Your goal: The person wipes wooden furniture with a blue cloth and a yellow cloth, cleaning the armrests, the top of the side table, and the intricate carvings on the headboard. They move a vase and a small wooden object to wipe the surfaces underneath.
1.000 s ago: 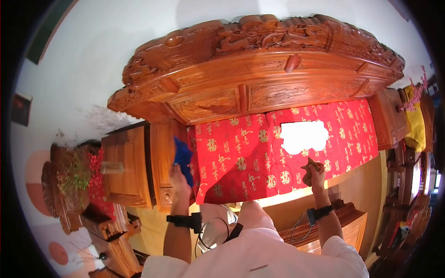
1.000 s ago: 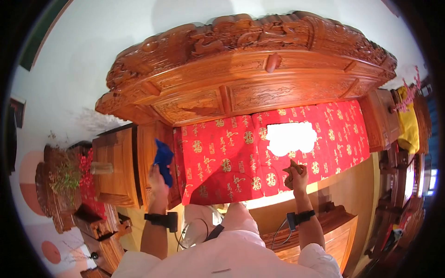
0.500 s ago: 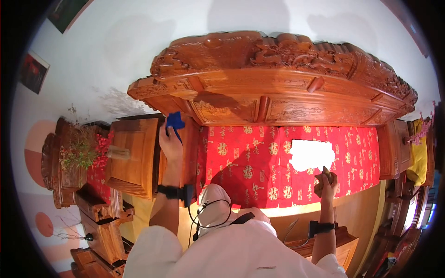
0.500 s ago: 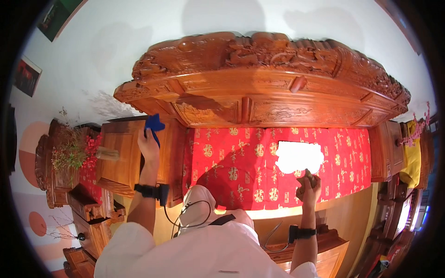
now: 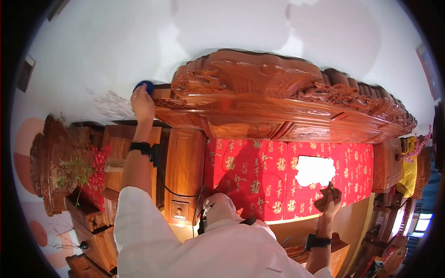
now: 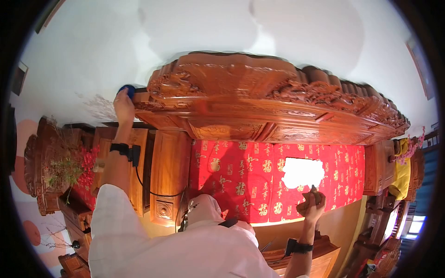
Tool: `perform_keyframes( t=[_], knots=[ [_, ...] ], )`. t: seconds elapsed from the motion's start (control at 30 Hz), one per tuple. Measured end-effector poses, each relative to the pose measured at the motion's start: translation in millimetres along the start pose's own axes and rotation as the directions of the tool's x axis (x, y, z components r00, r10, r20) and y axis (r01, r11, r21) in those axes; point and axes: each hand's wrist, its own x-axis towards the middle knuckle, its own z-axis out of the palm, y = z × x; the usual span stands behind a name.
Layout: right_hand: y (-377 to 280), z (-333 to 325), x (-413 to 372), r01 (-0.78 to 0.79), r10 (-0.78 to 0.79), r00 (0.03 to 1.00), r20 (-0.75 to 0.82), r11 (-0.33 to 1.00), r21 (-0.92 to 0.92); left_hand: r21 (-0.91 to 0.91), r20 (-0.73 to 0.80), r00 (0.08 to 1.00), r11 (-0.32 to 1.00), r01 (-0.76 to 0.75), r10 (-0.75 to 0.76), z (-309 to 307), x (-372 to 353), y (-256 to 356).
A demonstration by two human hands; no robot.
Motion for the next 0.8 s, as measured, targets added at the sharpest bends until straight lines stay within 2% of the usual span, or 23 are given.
perform_keyframes(
  t=[0.03,0.1,0.13,0.17,0.2,0.23,0.27,0.3,0.33,0.37,0.4,0.43,0.47,0.5,0.53,0.57,0.6,0.63,0.7,0.73,0.77,0.8],
  knots=[
    [-27.5,8.7,-1.0,0.000,0.000,1.000,0.001,1.000,-0.014,-0.005,0.009,1.000,1.000,0.009,-0.009,4.5,-3.2,-2.4],
    [-82.3,29.2,1.4,-0.058,0.060,0.998,-0.006,0.983,0.172,0.173,-0.102,0.994,0.985,-0.031,0.049,3.8,-14.4,20.4],
    [-82.2,36.1,12.2,-0.063,0.052,0.998,0.045,0.958,0.279,0.050,-0.048,0.999,0.999,0.011,-0.009,-1.2,-15.5,25.6],
    [-133.6,48.7,7.5,-0.071,0.070,0.997,0.014,0.953,0.294,0.036,-0.032,0.999,0.999,0.012,-0.011,-4.7,-20.2,31.1],
    [-139.0,58.6,18.5,0.048,-0.046,0.999,-0.015,0.978,0.202,-0.001,0.015,0.999,1.000,-0.031,0.031,-9.5,-22.2,37.4],
    [-196.8,73.4,12.8,-0.070,0.061,0.997,0.041,0.950,0.304,-0.040,0.056,0.995,0.996,-0.078,0.080,-12.8,-23.1,44.6],
    [-173.5,92.1,37.0,0.233,-0.234,0.972,-0.026,0.944,0.234,-0.051,0.103,0.990,0.995,-0.087,0.092,-13.2,-24.6,56.2],
    [-235.5,113.4,30.2,0.163,-0.170,0.985,-0.007,0.929,0.333,-0.062,0.148,0.983,0.993,-0.098,0.107,-12.0,-25.3,69.7],
    [-303.7,130.4,13.6,0.031,-0.090,0.990,0.110,0.891,0.452,-0.077,0.151,0.981,0.991,-0.112,0.123,-7.4,-28.6,82.5],
    [-328.6,153.6,14.3,0.161,-0.244,0.962,0.120,0.866,0.474,-0.171,0.125,0.977,0.973,-0.152,0.175,-1.2,-35.4,94.2],
    [-362.3,173.6,6.1,0.342,-0.419,0.901,0.114,0.846,0.410,-0.261,0.090,0.971,0.946,-0.193,0.223,2.4,-39.4,100.7],
    [-388.2,194.2,6.5,0.702,-0.729,0.683,0.057,0.675,0.226,-0.268,0.083,0.969,0.941,-0.205,0.235,2.6,-40.5,103.1],
    [-425.2,215.2,-0.8,0.863,-0.885,0.464,0.043,0.462,0.203,-0.255,0.077,0.972,0.947,-0.195,0.221,2.4,-41.2,105.1],
    [-444.8,242.9,-9.7,0.913,-0.927,0.374,0.023,0.372,0.169,-0.241,0.070,0.976,0.953,-0.184,0.207,2.3,-41.3,107.1],
    [-470.9,257.2,-16.0,0.921,-0.961,0.271,0.059,0.277,0.274,-0.230,0.072,0.973,0.953,-0.198,0.219,2.1,-40.7,106.1],
    [-491.7,279.3,-26.7,0.969,-0.979,0.191,0.066,0.199,0.147,-0.236,0.069,0.970,0.948,-0.211,0.233,1.2,-39.9,104.7],
    [-504.2,294.0,-25.4,0.973,-0.985,0.117,0.125,0.139,0.185,-0.215,0.110,0.968,0.957,-0.197,0.225,0.2,-40.3,103.1],
    [-503.3,302.5,-24.4,0.975,-0.985,0.124,0.120,0.143,0.167,-0.195,0.145,0.966,0.964,-0.183,0.213,1.0,-40.1,101.3],
    [-493.9,313.3,-11.2,0.962,-0.960,0.176,0.217,0.215,0.170,-0.221,0.143,0.955,0.949,-0.227,0.262,3.2,-39.6,86.6],
    [-486.3,303.5,-0.9,0.974,-0.968,0.127,0.218,0.164,0.159,-0.172,0.155,0.938,0.943,-0.284,0.310,-1.8,-41.2,83.1],
    [-479.9,294.8,8.7,0.976,-0.967,0.117,0.224,0.154,0.152,-0.118,0.170,0.922,0.936,-0.332,0.348,-4.1,-43.0,81.5],
    [-474.4,286.6,16.2,0.986,-0.985,0.073,0.158,0.094,0.134,-0.120,0.165,0.928,0.941,-0.317,0.334,-7.6,-44.7,81.2]
  ],
)
